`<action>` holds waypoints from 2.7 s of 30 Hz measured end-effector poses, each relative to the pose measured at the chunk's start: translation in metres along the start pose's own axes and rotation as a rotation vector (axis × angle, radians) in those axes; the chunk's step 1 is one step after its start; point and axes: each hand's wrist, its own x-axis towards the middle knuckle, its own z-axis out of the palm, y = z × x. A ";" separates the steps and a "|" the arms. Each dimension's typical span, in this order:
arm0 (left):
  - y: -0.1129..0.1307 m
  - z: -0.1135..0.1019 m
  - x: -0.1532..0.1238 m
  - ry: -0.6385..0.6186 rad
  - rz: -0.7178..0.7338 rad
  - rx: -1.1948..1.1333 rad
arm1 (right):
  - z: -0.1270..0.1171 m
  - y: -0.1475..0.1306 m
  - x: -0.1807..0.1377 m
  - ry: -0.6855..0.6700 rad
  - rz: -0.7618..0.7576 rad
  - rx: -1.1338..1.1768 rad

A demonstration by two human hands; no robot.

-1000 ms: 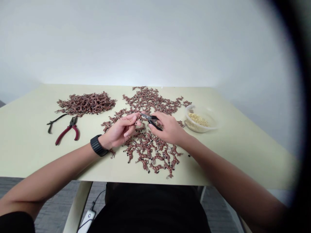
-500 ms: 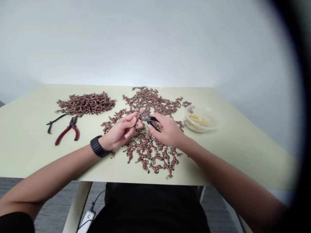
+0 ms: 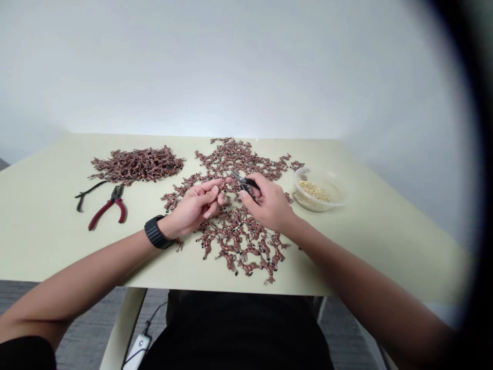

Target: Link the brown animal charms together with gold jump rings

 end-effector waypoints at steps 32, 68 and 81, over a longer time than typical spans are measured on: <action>0.007 -0.011 0.006 -0.106 -0.062 -0.054 | -0.007 -0.007 0.000 -0.325 -0.010 0.125; 0.006 -0.013 0.000 0.067 0.518 0.795 | -0.020 -0.005 0.007 -0.678 0.431 0.876; 0.004 -0.005 0.002 -0.057 0.064 0.159 | -0.006 0.001 0.000 -0.156 -0.152 -0.068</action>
